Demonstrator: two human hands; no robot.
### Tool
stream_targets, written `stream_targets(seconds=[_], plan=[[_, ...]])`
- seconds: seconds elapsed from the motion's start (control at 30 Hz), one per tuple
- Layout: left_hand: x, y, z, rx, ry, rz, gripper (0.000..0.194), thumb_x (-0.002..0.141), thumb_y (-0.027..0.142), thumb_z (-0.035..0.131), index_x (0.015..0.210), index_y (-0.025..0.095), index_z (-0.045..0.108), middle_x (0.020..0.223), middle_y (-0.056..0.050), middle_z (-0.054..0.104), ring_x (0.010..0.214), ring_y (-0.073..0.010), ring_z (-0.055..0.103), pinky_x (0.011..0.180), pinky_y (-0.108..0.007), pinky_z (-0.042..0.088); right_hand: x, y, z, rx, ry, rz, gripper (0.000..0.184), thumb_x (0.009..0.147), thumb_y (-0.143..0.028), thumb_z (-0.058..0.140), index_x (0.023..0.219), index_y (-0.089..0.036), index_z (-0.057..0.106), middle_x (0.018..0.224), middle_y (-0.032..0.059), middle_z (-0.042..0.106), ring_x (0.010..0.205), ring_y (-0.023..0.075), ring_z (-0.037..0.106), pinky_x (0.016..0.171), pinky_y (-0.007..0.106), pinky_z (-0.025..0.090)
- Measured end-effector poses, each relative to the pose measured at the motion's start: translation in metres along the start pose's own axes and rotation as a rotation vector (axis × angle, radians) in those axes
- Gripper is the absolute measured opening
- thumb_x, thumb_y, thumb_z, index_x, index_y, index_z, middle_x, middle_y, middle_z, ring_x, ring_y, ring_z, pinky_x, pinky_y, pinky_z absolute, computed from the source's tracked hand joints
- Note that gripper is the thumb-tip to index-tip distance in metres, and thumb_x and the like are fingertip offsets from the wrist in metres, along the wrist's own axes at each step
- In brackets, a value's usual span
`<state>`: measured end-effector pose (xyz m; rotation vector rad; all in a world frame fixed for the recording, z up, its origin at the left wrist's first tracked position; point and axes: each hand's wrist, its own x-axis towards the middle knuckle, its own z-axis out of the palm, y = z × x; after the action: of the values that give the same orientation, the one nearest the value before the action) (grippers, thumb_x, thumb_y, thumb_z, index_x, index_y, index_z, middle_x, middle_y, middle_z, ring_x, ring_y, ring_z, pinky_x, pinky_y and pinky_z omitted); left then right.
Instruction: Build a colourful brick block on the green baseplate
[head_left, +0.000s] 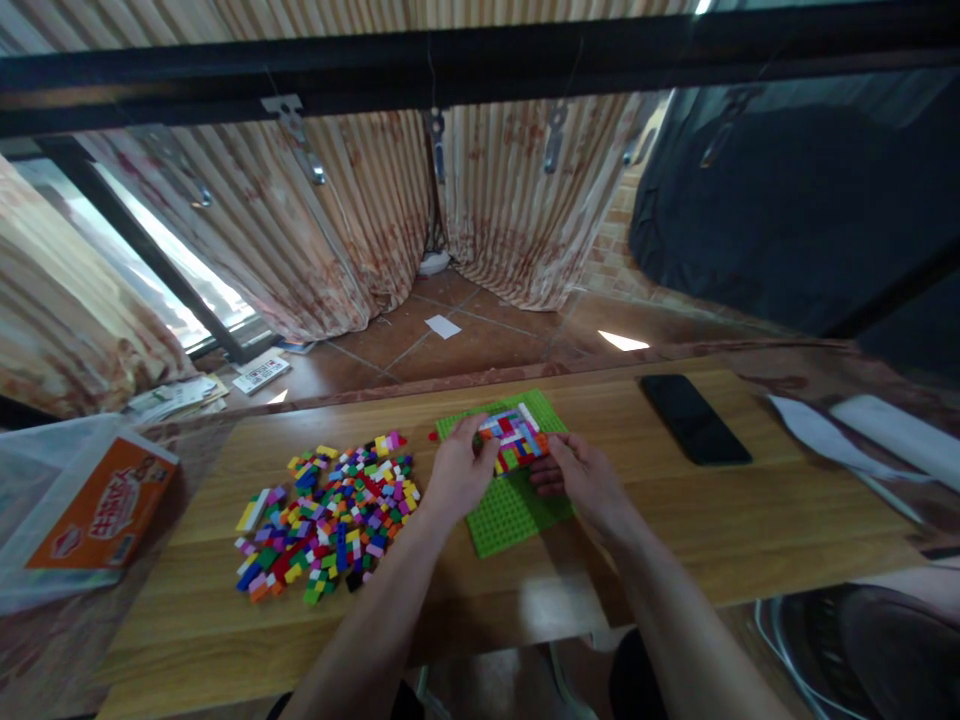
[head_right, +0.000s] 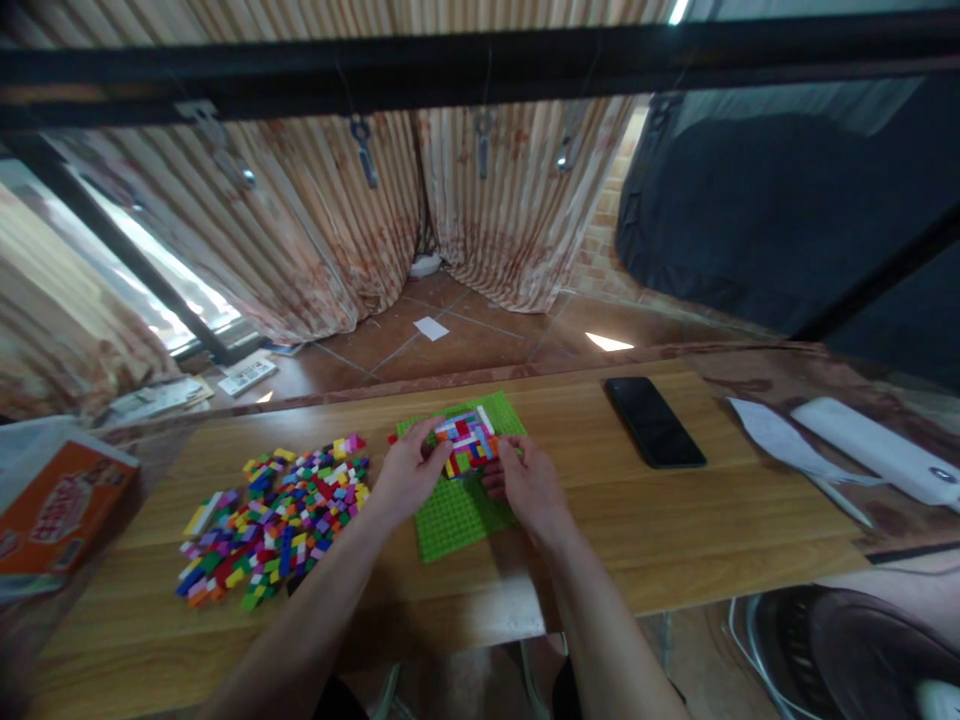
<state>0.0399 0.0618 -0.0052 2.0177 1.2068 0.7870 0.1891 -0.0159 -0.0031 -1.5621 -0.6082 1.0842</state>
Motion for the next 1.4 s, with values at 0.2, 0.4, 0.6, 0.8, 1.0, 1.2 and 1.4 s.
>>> stream_targets(seconds=[0.2,0.4,0.6,0.8,1.0,1.2,1.4], plan=[[-0.02,0.017,0.008,-0.068,-0.094,-0.02,0.033,0.086,0.025,0.056,0.117,0.014,0.061,0.106,-0.012,0.063,0.073,-0.0153,0.061,0.07,-0.029,0.052,0.029,0.004,-0.029,-0.318,0.177,-0.232,0.036,0.084,-0.052,0.051,0.087,-0.018,0.065,0.076,0.0078,0.07,0.058,0.0182,0.063,0.053,0.029,0.049],[-0.042,0.016,0.008,-0.072,-0.064,-0.047,0.015,0.086,0.023,0.054,0.095,0.016,0.064,0.088,-0.006,0.067,0.071,-0.0144,0.061,0.064,-0.025,0.046,0.026,0.0,-0.032,-0.58,0.126,-0.304,0.043,0.086,-0.05,0.043,0.088,-0.017,0.07,0.078,0.0073,0.072,0.068,0.0203,0.066,0.061,0.029,0.047],[-0.047,0.017,-0.01,0.08,-0.112,-0.109,0.02,0.087,0.027,0.054,0.076,0.017,0.066,0.064,-0.001,0.064,0.057,-0.013,0.057,0.056,-0.024,0.037,0.016,-0.003,-0.019,-0.698,0.086,-0.317,0.042,0.082,-0.052,0.05,0.092,-0.018,0.072,0.08,0.0071,0.074,0.072,0.0213,0.067,0.065,0.03,0.047],[-0.029,-0.007,-0.056,0.262,0.053,-0.179,0.018,0.087,0.018,0.051,0.086,0.017,0.07,0.082,-0.005,0.071,0.075,-0.0169,0.065,0.07,-0.026,0.046,0.013,-0.003,-0.008,-0.714,0.016,-0.323,0.043,0.081,-0.054,0.053,0.09,-0.018,0.074,0.081,0.0072,0.075,0.072,0.0219,0.068,0.064,0.031,0.048],[-0.014,-0.028,-0.071,0.532,0.101,-0.049,0.026,0.083,0.011,0.049,0.097,0.018,0.07,0.102,-0.008,0.069,0.09,-0.0211,0.064,0.084,-0.031,0.049,0.009,-0.004,0.002,-0.72,0.008,-0.345,0.04,0.081,-0.052,0.053,0.088,-0.019,0.075,0.08,0.0076,0.075,0.071,0.0224,0.068,0.063,0.031,0.049],[-0.003,-0.04,-0.062,0.676,-0.045,0.033,0.021,0.082,0.01,0.049,0.081,0.017,0.069,0.088,-0.009,0.069,0.09,-0.0227,0.062,0.091,-0.034,0.047,0.006,-0.003,0.008,-0.689,-0.058,-0.344,0.04,0.082,-0.052,0.053,0.09,-0.019,0.074,0.085,0.0079,0.076,0.077,0.0224,0.069,0.069,0.032,0.051],[-0.004,-0.036,-0.063,0.528,0.073,-0.05,0.019,0.086,0.017,0.049,0.091,0.018,0.068,0.087,-0.007,0.071,0.08,-0.021,0.065,0.075,-0.031,0.05,0.007,-0.002,0.005,-0.66,-0.043,-0.344,0.045,0.086,-0.053,0.049,0.093,-0.017,0.074,0.078,0.0065,0.074,0.072,0.0217,0.068,0.066,0.03,0.05]])
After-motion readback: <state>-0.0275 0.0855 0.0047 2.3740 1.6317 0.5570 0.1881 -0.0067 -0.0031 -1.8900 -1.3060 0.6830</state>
